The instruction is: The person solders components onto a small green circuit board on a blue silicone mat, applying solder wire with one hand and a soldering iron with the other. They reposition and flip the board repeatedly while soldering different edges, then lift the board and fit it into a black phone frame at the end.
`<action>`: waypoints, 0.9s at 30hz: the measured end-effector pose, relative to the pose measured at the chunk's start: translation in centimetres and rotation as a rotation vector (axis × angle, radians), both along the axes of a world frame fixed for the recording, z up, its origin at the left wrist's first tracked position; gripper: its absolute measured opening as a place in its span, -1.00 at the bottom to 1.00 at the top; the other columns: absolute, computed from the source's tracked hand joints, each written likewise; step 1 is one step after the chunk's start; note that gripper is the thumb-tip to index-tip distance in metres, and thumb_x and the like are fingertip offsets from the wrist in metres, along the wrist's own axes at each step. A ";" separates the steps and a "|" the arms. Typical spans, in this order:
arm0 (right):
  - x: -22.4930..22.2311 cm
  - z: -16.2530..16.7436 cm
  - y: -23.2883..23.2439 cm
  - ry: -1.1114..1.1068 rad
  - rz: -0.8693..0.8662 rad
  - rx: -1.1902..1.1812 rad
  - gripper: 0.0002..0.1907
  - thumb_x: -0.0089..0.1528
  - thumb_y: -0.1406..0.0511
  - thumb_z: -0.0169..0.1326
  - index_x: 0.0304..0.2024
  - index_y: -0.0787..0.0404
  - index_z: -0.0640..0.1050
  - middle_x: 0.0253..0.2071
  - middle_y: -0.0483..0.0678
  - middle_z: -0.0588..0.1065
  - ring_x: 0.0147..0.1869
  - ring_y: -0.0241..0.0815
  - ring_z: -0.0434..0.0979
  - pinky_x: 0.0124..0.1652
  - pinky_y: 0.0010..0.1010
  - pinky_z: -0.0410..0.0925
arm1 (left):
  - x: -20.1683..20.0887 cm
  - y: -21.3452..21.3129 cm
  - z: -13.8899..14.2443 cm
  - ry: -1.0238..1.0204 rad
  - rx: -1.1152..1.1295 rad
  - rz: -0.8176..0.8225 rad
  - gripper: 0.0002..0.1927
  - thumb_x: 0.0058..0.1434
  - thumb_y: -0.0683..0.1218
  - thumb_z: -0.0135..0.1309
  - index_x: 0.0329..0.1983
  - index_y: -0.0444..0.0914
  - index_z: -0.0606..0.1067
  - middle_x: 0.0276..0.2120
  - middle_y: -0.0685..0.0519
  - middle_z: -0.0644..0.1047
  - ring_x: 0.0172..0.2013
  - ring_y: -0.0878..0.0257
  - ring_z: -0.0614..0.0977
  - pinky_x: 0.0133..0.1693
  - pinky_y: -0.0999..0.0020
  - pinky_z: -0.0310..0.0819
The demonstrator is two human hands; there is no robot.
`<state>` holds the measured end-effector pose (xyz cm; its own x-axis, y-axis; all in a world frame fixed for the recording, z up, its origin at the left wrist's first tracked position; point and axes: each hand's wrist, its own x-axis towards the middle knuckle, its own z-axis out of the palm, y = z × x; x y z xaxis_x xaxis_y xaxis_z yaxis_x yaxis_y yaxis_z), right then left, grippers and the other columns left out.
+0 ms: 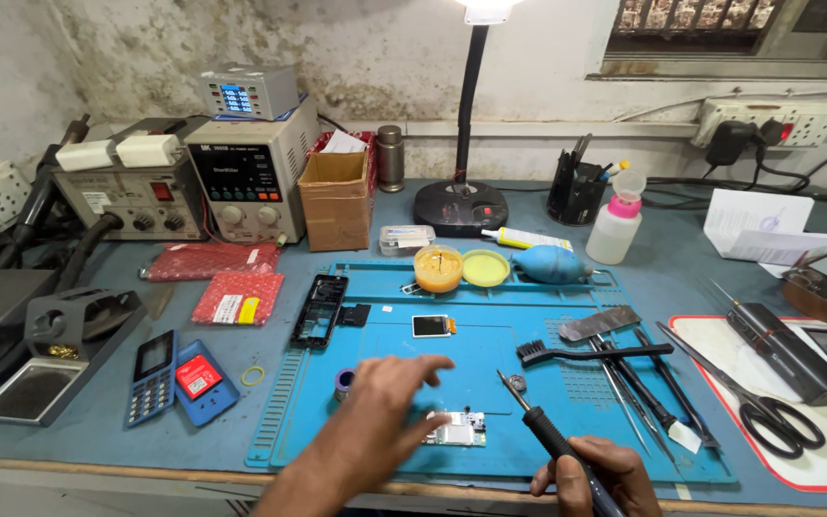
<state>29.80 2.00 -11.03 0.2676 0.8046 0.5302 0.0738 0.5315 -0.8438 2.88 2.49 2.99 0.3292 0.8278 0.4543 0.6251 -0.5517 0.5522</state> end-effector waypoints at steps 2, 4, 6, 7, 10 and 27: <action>-0.1 0.2 -0.2 -0.005 -0.004 -0.016 -0.79 0.26 0.39 0.04 -0.09 0.39 0.40 -0.40 0.25 0.51 -0.46 -0.07 0.68 -0.43 -0.17 0.51 | -1.1 0.1 0.5 -0.044 -0.030 0.058 -0.64 0.13 -0.12 0.22 0.02 -0.20 0.52 -0.22 0.03 0.64 -0.14 0.13 0.67 -0.04 0.16 0.45; -0.1 0.5 -0.3 -0.025 -0.007 -0.044 -0.79 0.25 0.39 0.05 -0.11 0.39 0.40 -0.38 0.25 0.53 -0.45 -0.06 0.71 -0.43 -0.16 0.53 | -2.3 0.3 1.0 -0.085 -0.211 0.115 -0.77 0.19 -0.12 0.14 -0.08 -0.23 0.56 -0.20 0.02 0.64 -0.15 0.16 0.72 -0.04 0.24 0.58; -0.2 0.8 -0.3 -0.024 -0.007 -0.037 -0.79 0.26 0.38 0.05 -0.11 0.39 0.40 -0.39 0.26 0.53 -0.44 -0.06 0.70 -0.42 -0.17 0.53 | -3.0 0.1 1.2 0.005 -0.313 0.117 -0.77 0.18 -0.12 0.16 -0.09 -0.22 0.59 -0.18 -0.01 0.65 -0.14 0.10 0.71 -0.06 0.22 0.59; -0.4 0.9 -0.3 -0.023 -0.005 -0.033 -0.79 0.27 0.38 0.05 -0.10 0.39 0.40 -0.39 0.27 0.53 -0.44 -0.06 0.70 -0.42 -0.18 0.53 | -3.2 0.0 1.3 0.050 -0.363 0.119 -0.77 0.17 -0.13 0.16 -0.09 -0.22 0.61 -0.18 -0.02 0.66 -0.13 0.07 0.70 -0.06 0.21 0.59; -0.7 1.1 -0.5 0.033 -0.027 -0.058 -0.80 0.25 0.39 0.07 -0.13 0.40 0.41 -0.38 0.29 0.53 -0.42 -0.04 0.69 -0.43 -0.17 0.52 | -3.1 -0.7 1.2 0.215 -0.310 0.072 -0.74 0.12 -0.15 0.19 -0.10 -0.23 0.61 -0.18 -0.06 0.65 -0.07 0.00 0.64 -0.01 0.13 0.49; -1.3 1.7 -0.2 0.022 -0.026 -0.097 -0.84 0.20 0.43 0.13 -0.21 0.43 0.49 -0.42 0.26 0.53 -0.46 -0.06 0.68 -0.44 -0.20 0.51 | -4.1 -2.8 -0.4 0.186 -0.215 0.134 -0.83 0.15 -0.19 0.13 -0.19 -0.20 0.61 -0.28 -0.06 0.62 -0.16 -0.05 0.63 -0.13 0.08 0.50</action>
